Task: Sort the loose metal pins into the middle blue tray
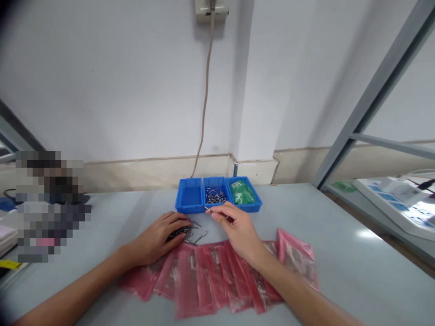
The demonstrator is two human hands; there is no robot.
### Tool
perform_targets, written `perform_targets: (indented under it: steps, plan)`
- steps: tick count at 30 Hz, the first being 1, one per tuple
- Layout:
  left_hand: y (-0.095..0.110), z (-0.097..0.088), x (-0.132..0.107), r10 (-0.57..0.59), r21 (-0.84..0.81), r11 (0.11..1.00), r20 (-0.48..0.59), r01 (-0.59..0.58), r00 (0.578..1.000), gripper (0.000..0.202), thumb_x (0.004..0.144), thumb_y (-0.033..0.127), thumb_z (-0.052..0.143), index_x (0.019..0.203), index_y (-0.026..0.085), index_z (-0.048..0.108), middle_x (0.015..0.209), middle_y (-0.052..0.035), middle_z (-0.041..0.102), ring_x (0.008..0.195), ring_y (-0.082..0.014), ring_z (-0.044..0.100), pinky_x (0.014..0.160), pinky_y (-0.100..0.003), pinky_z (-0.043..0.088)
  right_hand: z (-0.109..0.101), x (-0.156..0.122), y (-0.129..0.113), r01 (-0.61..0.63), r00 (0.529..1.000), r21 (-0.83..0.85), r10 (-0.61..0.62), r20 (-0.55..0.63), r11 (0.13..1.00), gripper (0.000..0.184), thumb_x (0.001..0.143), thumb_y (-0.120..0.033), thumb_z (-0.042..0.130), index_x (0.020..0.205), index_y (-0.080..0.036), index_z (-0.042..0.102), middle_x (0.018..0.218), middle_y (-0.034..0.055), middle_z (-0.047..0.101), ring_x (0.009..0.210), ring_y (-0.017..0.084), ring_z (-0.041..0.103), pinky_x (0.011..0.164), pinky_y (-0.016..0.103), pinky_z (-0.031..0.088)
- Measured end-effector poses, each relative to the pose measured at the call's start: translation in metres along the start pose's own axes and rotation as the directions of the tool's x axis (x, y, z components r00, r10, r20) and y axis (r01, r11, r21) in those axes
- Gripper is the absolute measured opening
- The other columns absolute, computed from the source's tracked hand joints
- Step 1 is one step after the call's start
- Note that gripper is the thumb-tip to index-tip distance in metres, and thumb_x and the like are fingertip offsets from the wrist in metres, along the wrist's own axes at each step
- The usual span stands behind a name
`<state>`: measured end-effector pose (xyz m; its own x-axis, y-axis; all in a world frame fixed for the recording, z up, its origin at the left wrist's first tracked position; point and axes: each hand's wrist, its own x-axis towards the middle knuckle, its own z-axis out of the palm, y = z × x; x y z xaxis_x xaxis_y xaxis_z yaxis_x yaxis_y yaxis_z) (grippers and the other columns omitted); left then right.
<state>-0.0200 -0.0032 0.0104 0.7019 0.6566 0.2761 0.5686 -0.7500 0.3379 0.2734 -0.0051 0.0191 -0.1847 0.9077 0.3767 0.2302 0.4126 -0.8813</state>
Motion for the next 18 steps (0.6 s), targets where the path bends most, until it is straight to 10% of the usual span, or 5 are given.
perform_targets:
  steps: [18]
  plan:
    - [0.0005, 0.0006, -0.0013, -0.037, 0.015, 0.999, 0.035, 0.037, 0.999, 0.032, 0.114, 0.031, 0.052, 0.145, 0.029, 0.063, 0.142, -0.0069, 0.065, 0.129, -0.0282, 0.059, 0.114, -0.049, 0.05, -0.0008, -0.0001, -0.0049, -0.007, 1.0, -0.023, 0.007, 0.0, 1.0, 0.023, 0.104, -0.04, 0.068, 0.108, -0.029, 0.086, 0.106, 0.0058, 0.078, 0.102, 0.026, 0.071, 0.092, 0.038, 0.053]
